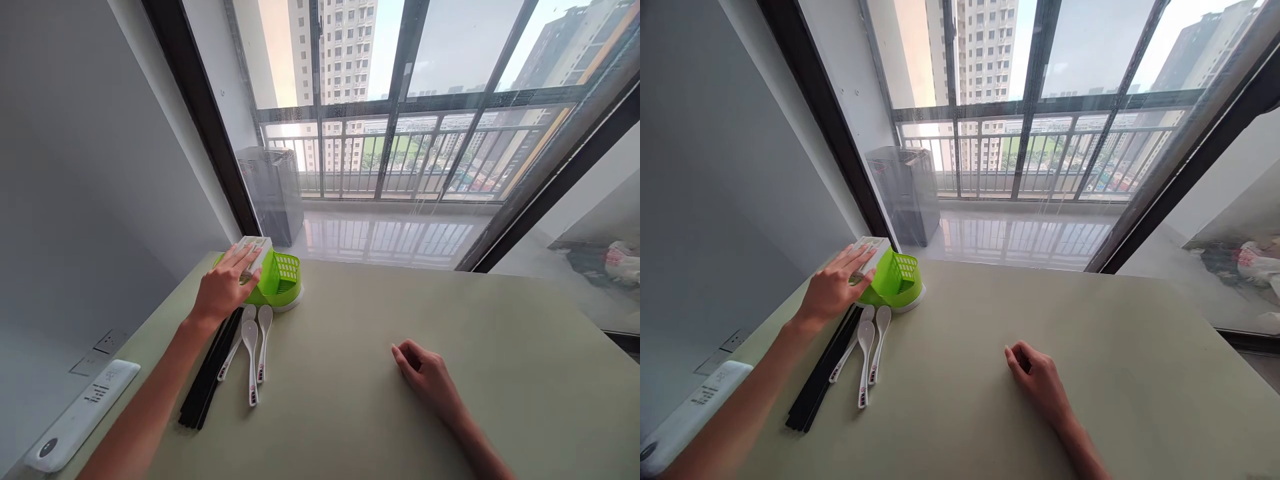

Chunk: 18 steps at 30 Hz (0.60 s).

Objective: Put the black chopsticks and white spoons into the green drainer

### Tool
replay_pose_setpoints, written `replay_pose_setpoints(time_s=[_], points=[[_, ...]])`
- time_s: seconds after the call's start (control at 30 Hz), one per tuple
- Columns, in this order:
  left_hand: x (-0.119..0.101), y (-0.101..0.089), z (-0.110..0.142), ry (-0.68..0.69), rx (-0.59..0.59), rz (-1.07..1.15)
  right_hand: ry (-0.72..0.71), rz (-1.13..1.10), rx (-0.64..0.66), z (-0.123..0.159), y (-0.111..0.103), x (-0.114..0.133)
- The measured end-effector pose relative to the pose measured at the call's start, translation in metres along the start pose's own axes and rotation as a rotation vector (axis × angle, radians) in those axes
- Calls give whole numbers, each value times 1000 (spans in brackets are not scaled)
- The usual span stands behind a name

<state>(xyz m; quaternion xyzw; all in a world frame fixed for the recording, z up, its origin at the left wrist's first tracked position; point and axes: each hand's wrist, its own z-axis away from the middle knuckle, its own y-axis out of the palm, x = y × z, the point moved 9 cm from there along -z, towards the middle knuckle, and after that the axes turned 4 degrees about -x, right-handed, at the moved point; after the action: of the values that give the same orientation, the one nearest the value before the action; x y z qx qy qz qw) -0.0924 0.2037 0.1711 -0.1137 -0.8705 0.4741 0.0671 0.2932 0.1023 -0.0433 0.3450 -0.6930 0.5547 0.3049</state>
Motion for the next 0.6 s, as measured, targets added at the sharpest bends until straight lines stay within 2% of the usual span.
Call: replay_pose_setpoints(time_s=[0.2,0.33,0.43,0.6], points=[[-2,-6,7,32,0,9,22,-25,13,0,0,2],[-22,-14,12,76,-144,32,37,-31,10,1,-1,1],[-56,-13,26,128,-198,176,38,-28,13,1,0,0],[-140,21,68,251,-9,472,42,-26,11,1,-1,-1]])
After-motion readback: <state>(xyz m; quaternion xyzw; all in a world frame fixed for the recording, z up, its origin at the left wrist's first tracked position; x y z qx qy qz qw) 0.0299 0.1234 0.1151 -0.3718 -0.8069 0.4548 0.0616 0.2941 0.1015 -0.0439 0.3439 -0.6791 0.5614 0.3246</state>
